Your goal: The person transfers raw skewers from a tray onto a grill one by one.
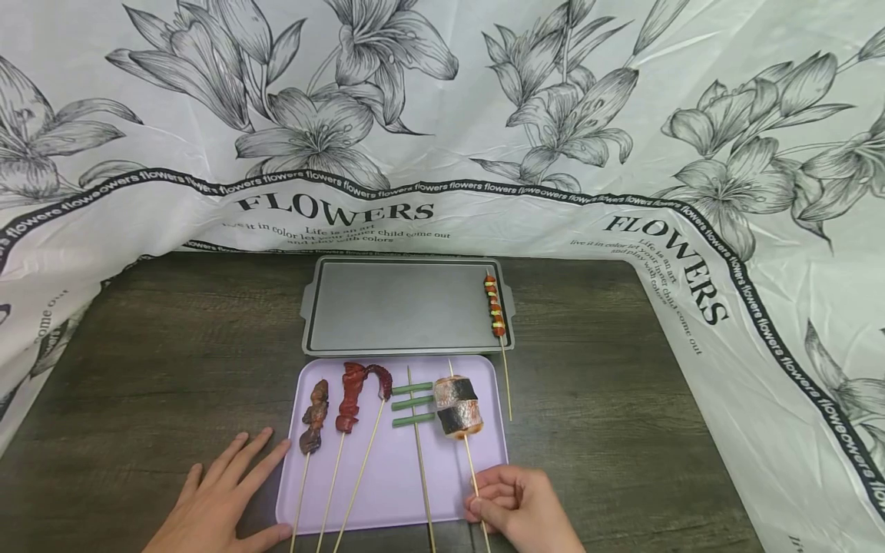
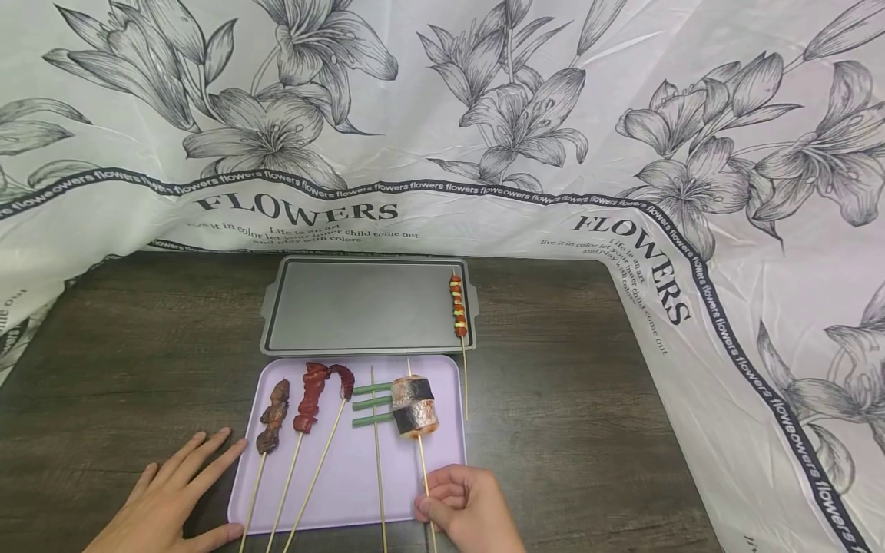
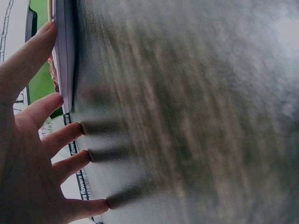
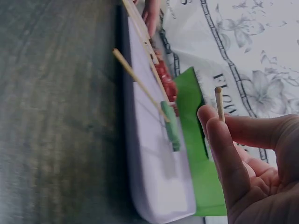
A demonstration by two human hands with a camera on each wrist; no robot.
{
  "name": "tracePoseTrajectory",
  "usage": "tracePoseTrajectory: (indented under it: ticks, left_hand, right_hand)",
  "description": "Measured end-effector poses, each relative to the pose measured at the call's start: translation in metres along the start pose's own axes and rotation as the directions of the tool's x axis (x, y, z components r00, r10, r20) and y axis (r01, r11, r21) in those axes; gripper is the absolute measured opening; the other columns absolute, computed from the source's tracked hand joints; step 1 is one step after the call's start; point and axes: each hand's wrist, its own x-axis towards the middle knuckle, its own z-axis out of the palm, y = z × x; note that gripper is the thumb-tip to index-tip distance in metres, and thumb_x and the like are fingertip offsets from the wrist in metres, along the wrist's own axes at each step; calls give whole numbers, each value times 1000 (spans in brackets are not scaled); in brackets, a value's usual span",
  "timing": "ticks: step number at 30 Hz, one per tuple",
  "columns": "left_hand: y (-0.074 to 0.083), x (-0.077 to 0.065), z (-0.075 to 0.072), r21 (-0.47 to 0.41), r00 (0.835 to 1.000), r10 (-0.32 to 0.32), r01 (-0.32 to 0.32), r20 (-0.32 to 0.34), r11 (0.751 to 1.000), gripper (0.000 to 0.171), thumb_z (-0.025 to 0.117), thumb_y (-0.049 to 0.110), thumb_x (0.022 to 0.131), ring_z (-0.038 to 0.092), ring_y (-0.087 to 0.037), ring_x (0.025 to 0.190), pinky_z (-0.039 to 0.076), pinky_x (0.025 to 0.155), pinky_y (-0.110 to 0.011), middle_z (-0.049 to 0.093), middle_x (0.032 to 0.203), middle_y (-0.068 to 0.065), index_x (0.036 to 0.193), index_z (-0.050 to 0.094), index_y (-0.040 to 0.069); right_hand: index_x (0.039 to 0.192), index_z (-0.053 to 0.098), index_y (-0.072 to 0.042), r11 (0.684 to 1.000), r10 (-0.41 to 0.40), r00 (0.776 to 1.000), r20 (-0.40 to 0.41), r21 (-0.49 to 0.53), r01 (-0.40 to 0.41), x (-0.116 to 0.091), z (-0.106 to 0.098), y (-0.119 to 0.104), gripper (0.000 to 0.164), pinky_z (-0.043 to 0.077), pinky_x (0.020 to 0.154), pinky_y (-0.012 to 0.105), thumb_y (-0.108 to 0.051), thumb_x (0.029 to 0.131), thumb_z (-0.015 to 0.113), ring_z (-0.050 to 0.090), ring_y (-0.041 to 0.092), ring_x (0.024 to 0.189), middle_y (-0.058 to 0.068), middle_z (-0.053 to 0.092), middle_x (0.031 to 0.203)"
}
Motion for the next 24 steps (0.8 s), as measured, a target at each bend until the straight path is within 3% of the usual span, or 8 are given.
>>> tracePoseTrajectory:
  ticks: [9, 24]
  left_hand:
    - [0, 0, 0, 4, 1000, -1, 1, -1, 1000, 98, 62, 81, 70, 33, -43, 132, 21, 84, -86, 38, 149, -11, 151, 38, 30]
    - [1, 1, 0, 9, 1000, -3, 3, 4, 1000, 98, 61, 81, 71, 34, -44, 132, 22, 84, -86, 38, 149, -11, 152, 36, 32]
  right_hand:
    - [104, 61, 17, 999, -19, 999, -38, -50, 18, 11, -10, -21, 28, 58, 64, 31, -2, 87, 72, 73, 23, 75, 18, 72, 86]
    - [108, 62, 18, 998, -9, 991, -132, -64, 0, 58, -29, -49, 30, 58, 64, 29, 1, 86, 72, 73, 27, 80, 19, 72, 90]
